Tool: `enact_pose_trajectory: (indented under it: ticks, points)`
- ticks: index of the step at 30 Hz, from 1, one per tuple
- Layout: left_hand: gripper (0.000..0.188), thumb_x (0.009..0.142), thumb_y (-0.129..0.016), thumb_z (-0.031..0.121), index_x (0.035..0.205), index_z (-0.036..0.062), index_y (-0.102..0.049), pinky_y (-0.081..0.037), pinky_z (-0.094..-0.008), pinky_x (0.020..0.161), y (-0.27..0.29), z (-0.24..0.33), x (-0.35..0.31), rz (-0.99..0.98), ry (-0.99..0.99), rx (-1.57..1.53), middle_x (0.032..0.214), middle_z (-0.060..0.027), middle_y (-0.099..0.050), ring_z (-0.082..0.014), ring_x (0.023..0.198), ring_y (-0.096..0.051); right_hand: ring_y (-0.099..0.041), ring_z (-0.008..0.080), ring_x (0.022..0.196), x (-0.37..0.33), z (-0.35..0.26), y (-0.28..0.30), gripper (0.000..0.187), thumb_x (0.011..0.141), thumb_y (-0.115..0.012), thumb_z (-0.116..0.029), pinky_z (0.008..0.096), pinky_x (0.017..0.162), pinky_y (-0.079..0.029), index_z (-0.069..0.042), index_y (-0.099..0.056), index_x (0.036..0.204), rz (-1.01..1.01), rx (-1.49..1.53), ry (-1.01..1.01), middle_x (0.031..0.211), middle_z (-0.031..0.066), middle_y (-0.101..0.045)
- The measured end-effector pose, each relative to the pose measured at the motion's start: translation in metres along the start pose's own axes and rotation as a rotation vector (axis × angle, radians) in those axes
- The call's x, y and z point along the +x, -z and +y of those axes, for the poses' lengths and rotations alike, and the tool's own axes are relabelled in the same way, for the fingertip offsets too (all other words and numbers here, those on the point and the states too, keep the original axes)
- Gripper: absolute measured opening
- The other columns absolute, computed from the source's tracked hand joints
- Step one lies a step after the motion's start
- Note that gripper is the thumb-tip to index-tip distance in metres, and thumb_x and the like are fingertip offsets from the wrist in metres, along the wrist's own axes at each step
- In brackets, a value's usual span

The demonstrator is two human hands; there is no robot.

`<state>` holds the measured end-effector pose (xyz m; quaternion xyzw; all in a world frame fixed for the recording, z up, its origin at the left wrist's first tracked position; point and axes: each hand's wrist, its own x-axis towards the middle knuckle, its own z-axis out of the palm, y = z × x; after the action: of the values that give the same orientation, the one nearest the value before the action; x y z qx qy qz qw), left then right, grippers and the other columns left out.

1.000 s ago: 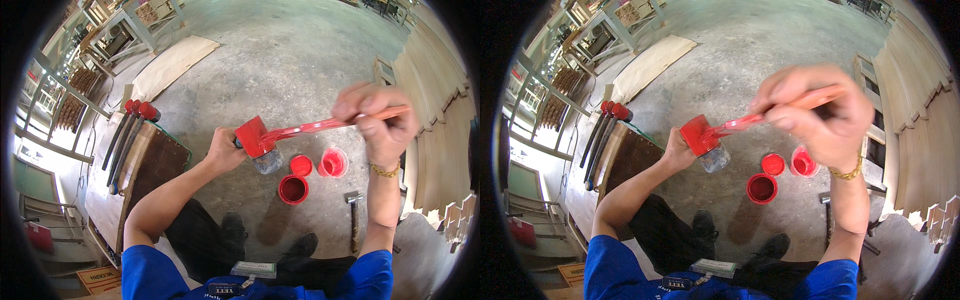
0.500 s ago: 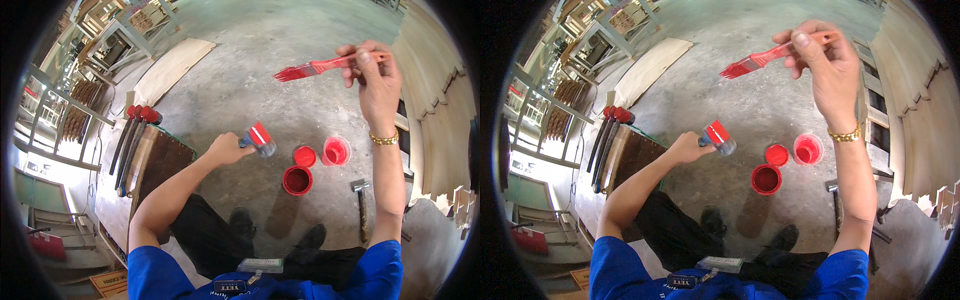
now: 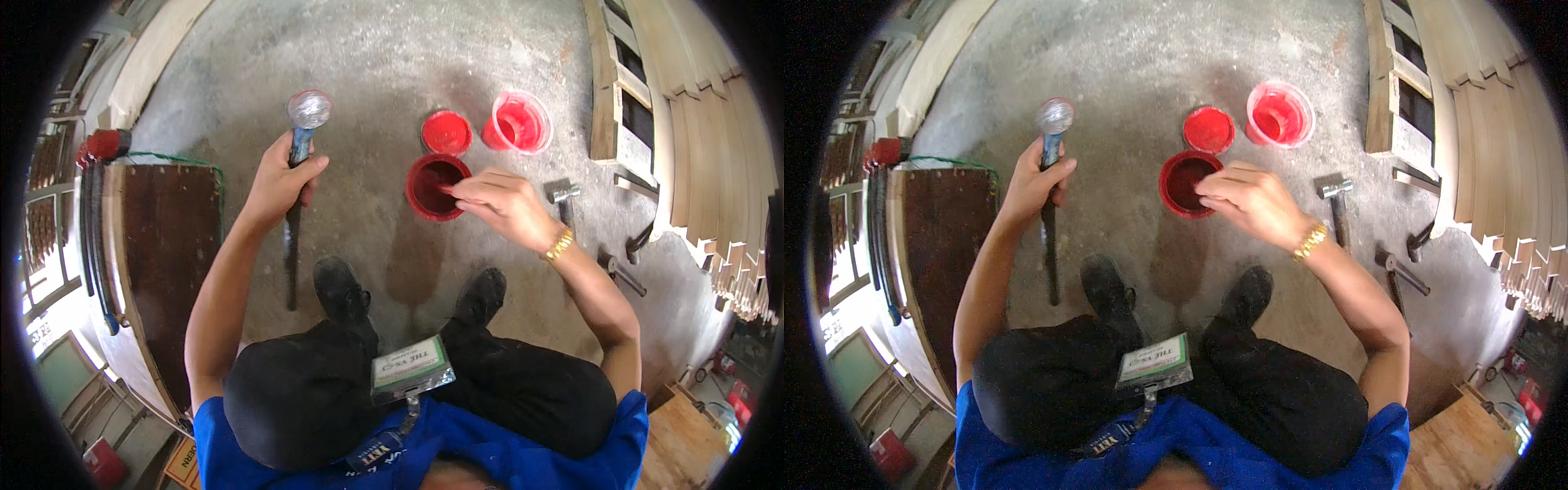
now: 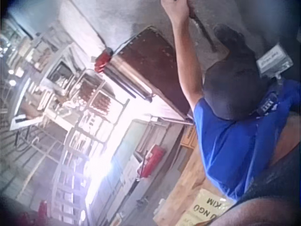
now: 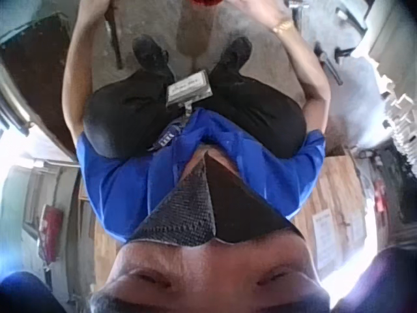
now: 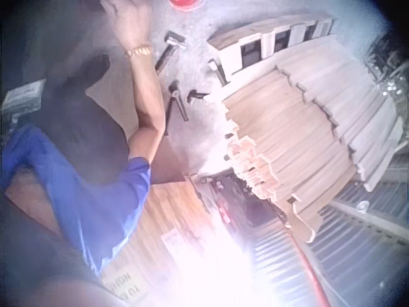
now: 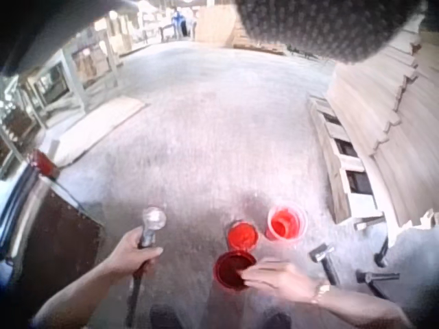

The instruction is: The person repeatedly picks up metal hammer heads, applies red paint with a brush, and places the painted parts on a wooden crate. The person handles multiple hammer heads one at a time, dipping the brush into a red paint container and coating the metal surfaces before stacking them.

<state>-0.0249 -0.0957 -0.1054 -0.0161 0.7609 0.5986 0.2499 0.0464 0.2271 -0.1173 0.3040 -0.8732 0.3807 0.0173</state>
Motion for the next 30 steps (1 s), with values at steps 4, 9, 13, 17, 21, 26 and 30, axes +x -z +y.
enact_pose_trajectory:
  ticks: [4,9,13,17,21,26,30]
  points:
    - [0.012,0.084,-0.058,0.015,0.084,0.0053,-0.051,-0.034,-0.0249,0.043,-0.007,-0.038,0.005,0.076,0.052,0.152,0.059,0.0011,-0.047,-0.0070,0.047,-0.041,-0.058,0.0196,0.077,0.024,0.015,-0.035,0.010,0.073,-0.067,-0.010,0.0312,0.064,-0.050,-0.009,-0.065,0.082,-0.202,-0.317,0.127,0.082,0.0033,-0.064]
    - [0.019,0.083,-0.058,0.017,0.093,0.0012,-0.055,-0.039,-0.0294,0.054,-0.006,-0.066,-0.001,0.066,0.055,0.242,0.067,-0.0047,-0.052,-0.0121,0.058,-0.048,-0.057,0.0182,0.071,0.027,0.022,-0.034,0.007,0.075,-0.067,-0.011,0.0300,0.060,-0.049,-0.009,-0.065,0.081,-0.213,-0.187,0.054,0.077,0.0022,-0.063]
    - [0.019,0.085,-0.058,0.013,0.099,0.0015,-0.052,-0.037,-0.0250,0.046,-0.011,-0.040,-0.005,-0.016,-0.018,0.321,0.064,-0.0012,-0.046,-0.0086,0.052,-0.046,-0.059,0.0146,0.065,0.006,0.026,-0.003,0.009,0.080,-0.066,-0.013,0.0273,0.060,-0.049,-0.006,-0.064,0.085,0.215,0.113,-0.314,0.075,0.0027,-0.065]
    - [0.021,0.083,-0.060,0.011,0.099,0.0009,-0.052,-0.039,-0.0266,0.053,-0.002,-0.016,-0.005,-0.088,-0.218,0.557,0.067,-0.0041,-0.050,-0.0100,0.058,-0.047,-0.059,0.0104,0.067,-0.024,0.038,0.014,0.010,0.087,-0.062,-0.013,0.0242,0.059,-0.047,-0.003,-0.062,0.090,0.582,0.681,-0.685,0.080,0.0052,-0.066]
    - [0.022,0.082,-0.063,0.012,0.097,-0.0005,-0.053,-0.040,-0.0287,0.058,-0.010,0.030,-0.008,-0.199,-0.171,0.656,0.071,-0.0069,-0.052,-0.0117,0.063,-0.047,-0.060,0.0114,0.067,-0.051,0.047,0.003,0.009,0.088,-0.058,-0.010,0.0236,0.055,-0.046,-0.002,-0.058,0.093,0.781,1.038,-0.746,0.083,0.0081,-0.066]
    - [0.025,0.080,-0.064,0.013,0.099,-0.0009,-0.056,-0.041,-0.0306,0.059,-0.036,0.052,-0.008,-0.237,-0.164,0.769,0.072,-0.0108,-0.055,-0.0144,0.063,-0.050,-0.059,0.0111,0.066,-0.057,0.036,0.002,0.011,0.088,-0.059,-0.014,0.0232,0.054,-0.045,-0.003,-0.060,0.090,0.889,1.197,-0.710,0.082,0.0086,-0.066]
    - [0.025,0.080,-0.065,0.013,0.099,-0.0011,-0.057,-0.042,-0.0312,0.060,-0.053,0.050,-0.009,-0.275,-0.117,0.770,0.073,-0.0129,-0.056,-0.0158,0.063,-0.051,-0.059,0.0112,0.065,-0.037,0.010,0.019,0.009,0.087,-0.060,-0.011,0.0231,0.054,-0.047,-0.002,-0.060,0.090,0.963,1.135,-0.500,0.081,0.0089,-0.066]
